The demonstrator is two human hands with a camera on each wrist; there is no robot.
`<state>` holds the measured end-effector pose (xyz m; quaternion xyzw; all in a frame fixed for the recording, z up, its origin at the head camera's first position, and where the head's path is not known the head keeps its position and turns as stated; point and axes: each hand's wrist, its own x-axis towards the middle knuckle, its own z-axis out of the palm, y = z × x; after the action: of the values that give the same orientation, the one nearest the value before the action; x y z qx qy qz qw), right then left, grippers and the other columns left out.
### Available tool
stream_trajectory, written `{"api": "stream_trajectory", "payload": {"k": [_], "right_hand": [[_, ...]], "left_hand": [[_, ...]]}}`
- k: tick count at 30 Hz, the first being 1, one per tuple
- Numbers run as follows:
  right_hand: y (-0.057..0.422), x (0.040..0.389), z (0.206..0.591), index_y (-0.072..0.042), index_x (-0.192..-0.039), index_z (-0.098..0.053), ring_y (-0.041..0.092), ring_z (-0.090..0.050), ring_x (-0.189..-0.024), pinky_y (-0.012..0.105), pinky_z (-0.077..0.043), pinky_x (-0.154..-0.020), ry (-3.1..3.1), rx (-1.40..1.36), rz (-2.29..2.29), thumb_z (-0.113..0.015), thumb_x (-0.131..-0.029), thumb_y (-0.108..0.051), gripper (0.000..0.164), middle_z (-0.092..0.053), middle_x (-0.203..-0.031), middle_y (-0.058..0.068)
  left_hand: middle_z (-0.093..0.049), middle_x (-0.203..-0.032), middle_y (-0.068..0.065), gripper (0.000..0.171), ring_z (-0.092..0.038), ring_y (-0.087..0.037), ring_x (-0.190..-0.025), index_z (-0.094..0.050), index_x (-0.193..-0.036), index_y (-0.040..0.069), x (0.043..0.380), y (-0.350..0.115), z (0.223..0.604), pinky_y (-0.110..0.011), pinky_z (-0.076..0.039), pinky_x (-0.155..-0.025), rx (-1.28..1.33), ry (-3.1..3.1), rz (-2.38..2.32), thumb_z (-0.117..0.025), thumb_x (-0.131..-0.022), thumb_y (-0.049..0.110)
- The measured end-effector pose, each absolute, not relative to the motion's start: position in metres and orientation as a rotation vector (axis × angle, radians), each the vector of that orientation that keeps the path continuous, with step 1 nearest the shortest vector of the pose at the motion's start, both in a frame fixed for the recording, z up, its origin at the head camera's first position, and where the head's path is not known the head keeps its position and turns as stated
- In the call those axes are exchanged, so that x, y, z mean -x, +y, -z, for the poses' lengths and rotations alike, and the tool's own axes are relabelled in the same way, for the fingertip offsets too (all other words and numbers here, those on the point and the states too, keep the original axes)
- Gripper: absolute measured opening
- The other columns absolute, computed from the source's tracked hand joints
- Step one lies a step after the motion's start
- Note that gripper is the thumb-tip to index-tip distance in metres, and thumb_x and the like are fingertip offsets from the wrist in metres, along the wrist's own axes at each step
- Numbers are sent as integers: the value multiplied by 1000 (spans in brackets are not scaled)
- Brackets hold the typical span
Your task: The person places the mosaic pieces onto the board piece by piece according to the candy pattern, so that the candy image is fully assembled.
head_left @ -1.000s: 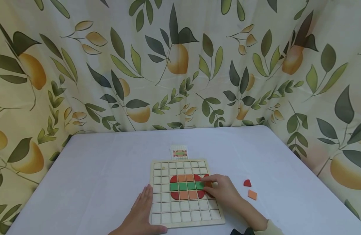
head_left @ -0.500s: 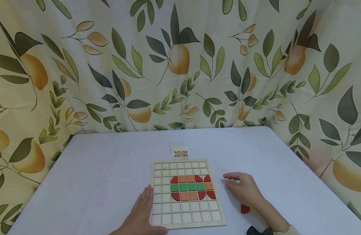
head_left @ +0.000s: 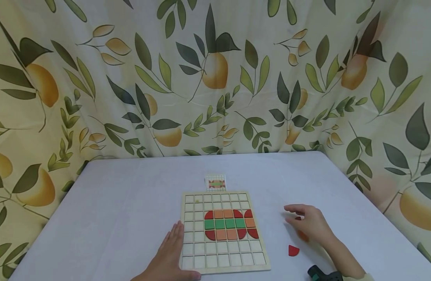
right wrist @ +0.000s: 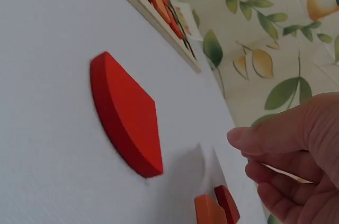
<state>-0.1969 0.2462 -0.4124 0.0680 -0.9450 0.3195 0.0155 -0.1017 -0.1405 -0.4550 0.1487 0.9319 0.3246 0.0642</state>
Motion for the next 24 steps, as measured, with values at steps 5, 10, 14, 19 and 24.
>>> {"api": "stream_trajectory", "payload": {"k": [5, 10, 14, 19, 24], "right_hand": [[259, 200, 412, -1, -108, -67, 39, -54, -103, 40, -52, -75, -2983, -234, -963, -73, -78, -11, 33, -64, -107, 17], [268, 200, 408, -1, -108, -66, 40, -54, -103, 46, -50, -77, -3010, -281, -946, -73, -78, -12, 33, -64, -106, 17], [273, 200, 407, 1, -108, -66, 39, -54, -102, 45, -50, -78, -3034, -286, -977, -72, -78, -10, 33, -64, -106, 16], [276, 201, 407, 1, -105, -67, 38, -55, -100, 45, -49, -79, -3062, -286, -988, -73, -77, -8, 31, -65, -101, 15], [279, 202, 409, -1, -102, -68, 36, -56, -98, 47, -48, -80, -3077, -277, -964, -72, -77, -5, 26, -66, -97, 11]], "left_hand": [[-7, -149, -25, 132, -3, -36, -137, -8, -142, -11, 102, -141, 455, -53, -9, -106, -449, 2811, -981, -67, -58, 72], [-7, -149, -24, 132, -3, -35, -137, -8, -142, -11, 102, -141, 456, -53, -9, -106, -443, 2812, -981, -67, -57, 72], [-7, -149, -24, 133, -3, -35, -137, -8, -142, -11, 102, -141, 456, -53, -9, -106, -439, 2808, -993, -68, -57, 71], [-7, -149, -24, 132, -3, -35, -137, -8, -142, -10, 102, -141, 456, -53, -9, -106, -435, 2807, -997, -68, -57, 71], [-5, -150, -22, 132, -2, -33, -137, -6, -143, -8, 101, -142, 456, -37, 3, -108, -431, 2794, -1033, -68, -57, 71]]}}
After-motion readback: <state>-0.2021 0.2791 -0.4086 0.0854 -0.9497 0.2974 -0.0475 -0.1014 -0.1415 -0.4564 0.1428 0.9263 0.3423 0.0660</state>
